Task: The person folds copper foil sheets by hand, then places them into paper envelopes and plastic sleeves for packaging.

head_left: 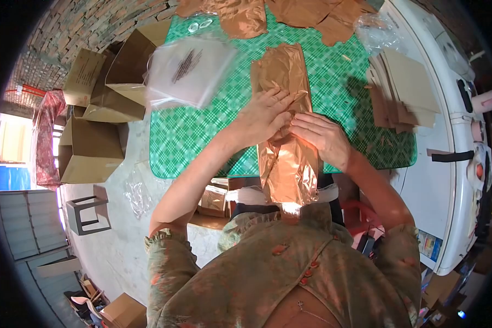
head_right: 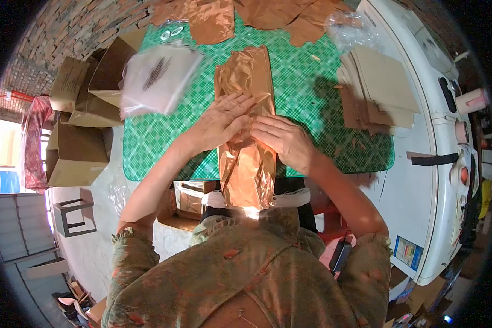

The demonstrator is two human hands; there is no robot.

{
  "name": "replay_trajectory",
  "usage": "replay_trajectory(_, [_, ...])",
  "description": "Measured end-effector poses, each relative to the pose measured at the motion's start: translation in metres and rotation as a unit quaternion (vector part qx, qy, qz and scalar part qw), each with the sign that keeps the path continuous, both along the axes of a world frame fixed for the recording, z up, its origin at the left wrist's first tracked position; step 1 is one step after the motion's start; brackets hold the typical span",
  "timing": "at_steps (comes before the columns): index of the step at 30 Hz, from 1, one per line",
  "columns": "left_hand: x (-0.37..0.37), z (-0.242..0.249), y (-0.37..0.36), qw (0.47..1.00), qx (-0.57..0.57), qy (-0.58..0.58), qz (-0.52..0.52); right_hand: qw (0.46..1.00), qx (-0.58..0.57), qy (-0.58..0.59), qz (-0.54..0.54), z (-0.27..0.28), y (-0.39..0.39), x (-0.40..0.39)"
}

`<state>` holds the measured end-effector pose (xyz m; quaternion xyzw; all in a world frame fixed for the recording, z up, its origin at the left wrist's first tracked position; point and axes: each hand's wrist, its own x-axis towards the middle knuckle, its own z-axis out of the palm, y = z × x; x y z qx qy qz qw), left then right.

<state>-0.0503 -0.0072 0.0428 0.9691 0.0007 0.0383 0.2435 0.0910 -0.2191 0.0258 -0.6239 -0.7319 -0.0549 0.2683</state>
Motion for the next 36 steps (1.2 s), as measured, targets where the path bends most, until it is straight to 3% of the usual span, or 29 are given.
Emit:
replay_trajectory(7, [0.007,-0.002,0.028,0.972,0.145,-0.179,-0.05,1.0,-0.004,-0.003,0.003,0.001,0.0,-0.001])
replay_trajectory(25, [0.023,-0.028,0.037,0.977,0.161,-0.128,-0.062,0.999,-0.009,0.036,0.0,0.005,0.002,0.0])
replay_trajectory(29, [0.024,-0.03,0.04,0.977,0.161,-0.121,-0.069,0.959,-0.142,0.245,-0.002,0.037,0.012,0.015])
replay_trajectory(30, [0.024,-0.029,0.041,0.977,0.161,-0.118,-0.071,0.88,-0.181,0.437,0.044,0.019,0.012,0.032])
replay_trajectory(32, [0.025,-0.03,0.043,0.98,0.144,-0.124,-0.067,0.761,-0.193,0.617,0.058,0.004,0.02,0.052])
replay_trajectory(36, [0.031,-0.025,0.047,0.994,0.014,-0.094,-0.05,0.78,-0.083,0.619,-0.036,-0.007,0.04,0.058])
